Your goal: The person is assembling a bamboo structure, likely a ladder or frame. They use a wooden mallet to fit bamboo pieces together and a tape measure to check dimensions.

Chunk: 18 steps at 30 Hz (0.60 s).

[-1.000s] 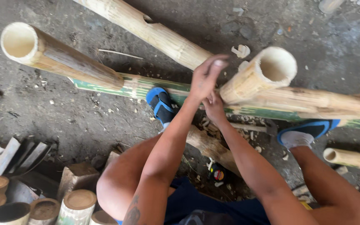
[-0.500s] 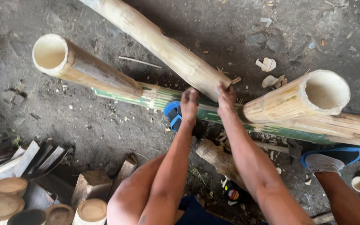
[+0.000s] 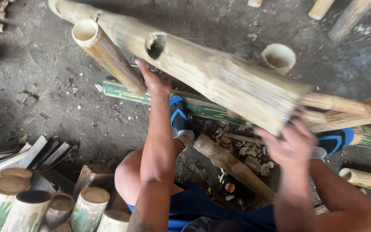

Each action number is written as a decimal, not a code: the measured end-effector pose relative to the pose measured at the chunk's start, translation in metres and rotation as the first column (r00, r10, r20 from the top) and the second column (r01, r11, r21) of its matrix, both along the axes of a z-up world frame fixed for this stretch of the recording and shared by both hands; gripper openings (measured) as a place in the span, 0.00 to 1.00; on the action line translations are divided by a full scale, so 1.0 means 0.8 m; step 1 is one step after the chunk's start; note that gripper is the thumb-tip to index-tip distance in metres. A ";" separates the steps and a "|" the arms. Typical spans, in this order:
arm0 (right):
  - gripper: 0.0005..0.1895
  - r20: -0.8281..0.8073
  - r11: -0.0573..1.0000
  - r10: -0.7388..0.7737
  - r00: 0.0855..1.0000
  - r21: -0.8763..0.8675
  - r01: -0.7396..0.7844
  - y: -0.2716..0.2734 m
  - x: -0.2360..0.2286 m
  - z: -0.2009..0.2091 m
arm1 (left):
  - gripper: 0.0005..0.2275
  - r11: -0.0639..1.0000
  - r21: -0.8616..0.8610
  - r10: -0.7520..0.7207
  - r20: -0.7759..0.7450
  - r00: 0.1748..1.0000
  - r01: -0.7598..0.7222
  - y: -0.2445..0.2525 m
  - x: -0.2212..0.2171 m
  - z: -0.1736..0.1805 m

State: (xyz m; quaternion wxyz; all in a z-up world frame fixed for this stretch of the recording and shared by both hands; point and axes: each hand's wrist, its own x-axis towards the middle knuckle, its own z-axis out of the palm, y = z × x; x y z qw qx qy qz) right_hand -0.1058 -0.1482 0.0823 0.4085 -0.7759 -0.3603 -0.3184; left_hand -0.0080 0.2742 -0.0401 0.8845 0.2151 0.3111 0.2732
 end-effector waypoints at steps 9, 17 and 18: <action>0.32 -0.218 0.560 0.355 0.909 0.828 -0.020 -0.062 0.007 0.004 | 0.44 0.995 0.065 -0.098 0.409 0.907 0.078 -0.123 0.020 0.114; 0.25 -0.247 0.111 0.408 0.879 0.969 0.221 0.038 0.047 -0.038 | 0.51 0.903 0.198 -0.425 0.536 0.729 0.380 -0.275 -0.054 0.057; 0.23 -0.270 0.085 0.363 0.892 0.963 0.257 0.021 0.060 -0.031 | 0.54 0.873 0.209 -0.480 0.528 0.700 0.441 -0.266 -0.049 0.046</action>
